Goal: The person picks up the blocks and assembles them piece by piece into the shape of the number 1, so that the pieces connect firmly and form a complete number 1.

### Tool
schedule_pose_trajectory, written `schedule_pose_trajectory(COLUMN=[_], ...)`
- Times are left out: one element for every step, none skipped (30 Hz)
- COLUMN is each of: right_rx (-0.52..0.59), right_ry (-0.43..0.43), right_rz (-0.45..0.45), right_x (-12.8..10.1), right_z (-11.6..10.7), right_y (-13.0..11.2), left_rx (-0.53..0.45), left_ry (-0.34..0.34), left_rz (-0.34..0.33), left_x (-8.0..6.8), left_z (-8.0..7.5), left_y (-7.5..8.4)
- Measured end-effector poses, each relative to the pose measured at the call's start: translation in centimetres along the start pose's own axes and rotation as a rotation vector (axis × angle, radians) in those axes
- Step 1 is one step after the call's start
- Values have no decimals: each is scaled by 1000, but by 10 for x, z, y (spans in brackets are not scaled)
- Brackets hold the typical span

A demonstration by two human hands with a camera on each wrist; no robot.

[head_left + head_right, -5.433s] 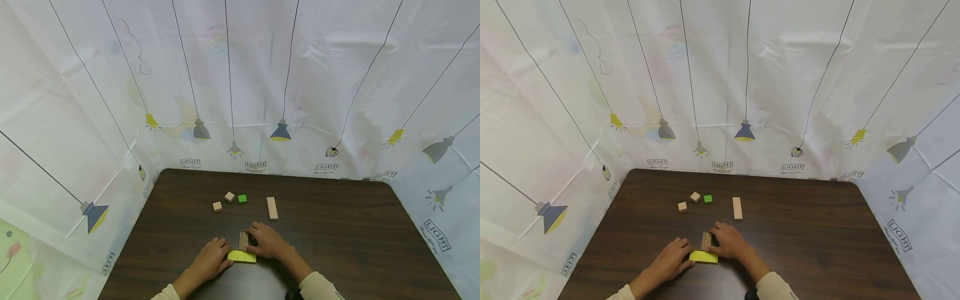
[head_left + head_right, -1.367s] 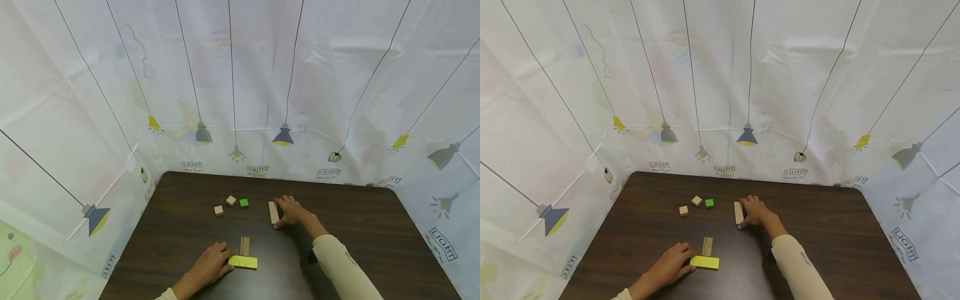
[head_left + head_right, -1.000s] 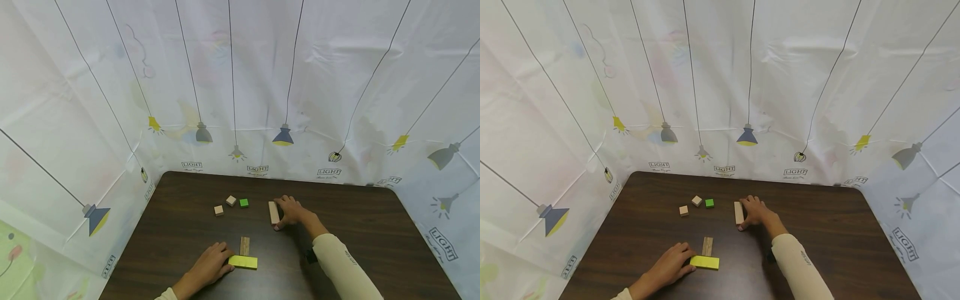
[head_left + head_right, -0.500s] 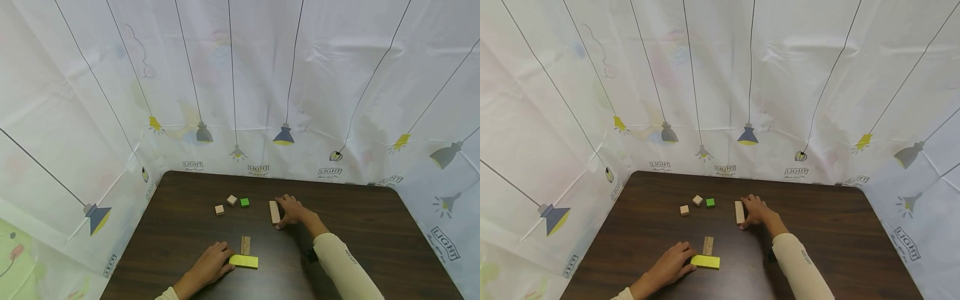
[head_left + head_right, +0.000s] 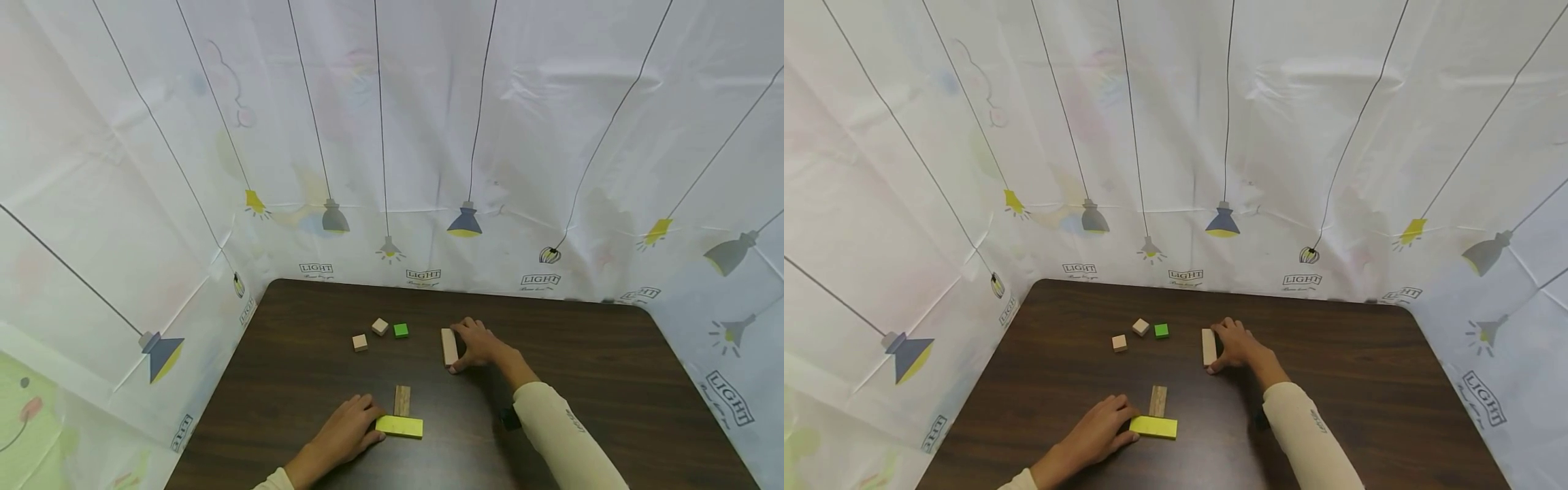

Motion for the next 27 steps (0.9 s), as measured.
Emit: schedule_pose_trajectory(right_rx=[3, 3, -1, -2, -4, -8, -11, -17, -20, -20, -23, -26, -24, -24, -22, -18, -17, -14, -10, -9, -8, -7, -3, 2, 5, 6, 8], right_ry=[2, 4, 8, 11, 12, 16, 16, 17, 23, 25, 27, 30, 31, 35, 39, 40, 40, 42, 43, 44, 44, 44, 44, 45, 45, 46, 49], right_rz=[-2, -5, -12, -16, -17, -23, -23, -24, -26, -24, -25, -26, -24, -25, -26, -25, -24, -25, -25, -26, -26, -27, -27, -27, -27, -29, -32], right_x=[0, 0, -1, -1, -1, -1, -2, -2, -3, -3, -3, -4, -4, -4, -5, -5, -5, -6, -6, -6, -7, -7, -7, -7, -7, -7, -7], right_z=[0, 1, 1, 1, 2, 2, 3, 3, 3, 3, 2, 2, 2, 2, 1, 1, 1, 1, 1, 1, 1, 1, 1, 1, 1, 1, 1], right_y=[0, 0, -1, -1, -1, -2, -2, -2, -2, -1, -1, -2, -1, -2, -2, -2, -3, -3, -3, -3, -4, -4, -4, -4, -4, -4, -4], left_rx=[-1, -2, -2, -3, -4, -5, -5, -4, -4, -5, -4, -5, -5, -6, -8, -8, -8, -8, -9, -10, -11, -12, -15, -19, -22, -25, -27], left_ry=[-1, -2, -6, -9, -12, -12, -11, -7, -2, 2, 5, 9, 10, 11, 12, 11, 12, 15, 17, 18, 18, 17, 16, 14, 10, 8, 7], left_rz=[1, 0, -2, -3, -5, -3, -1, 3, 8, 12, 17, 20, 20, 20, 20, 19, 19, 20, 21, 21, 22, 21, 20, 18, 16, 14, 13], left_x=[0, 0, 0, 0, 0, 0, 0, 0, 0, 0, 0, 0, 0, 0, 0, 0, 0, 0, 0, 0, 0, 0, 0, 0, 0, 0, 0], left_z=[0, 0, 1, 1, 1, 1, 1, 1, 1, 1, 1, 1, 2, 2, 3, 3, 3, 3, 3, 3, 3, 3, 3, 3, 3, 3, 3], left_y=[0, 0, 0, -1, -1, -1, -1, -1, -1, -1, 0, 0, -1, -1, -1, -2, -2, -2, -2, -1, -1, -1, -1, -1, -1, -1, -1])
Point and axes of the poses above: each hand's wrist, its own x-axis towards the middle knuckle, its own z-axis out of the palm, y = z × x, the point moved 8 cm from there along x, towards the middle knuckle, and after that the axes turned 9 degrees about -z, right-handed, at the moved point
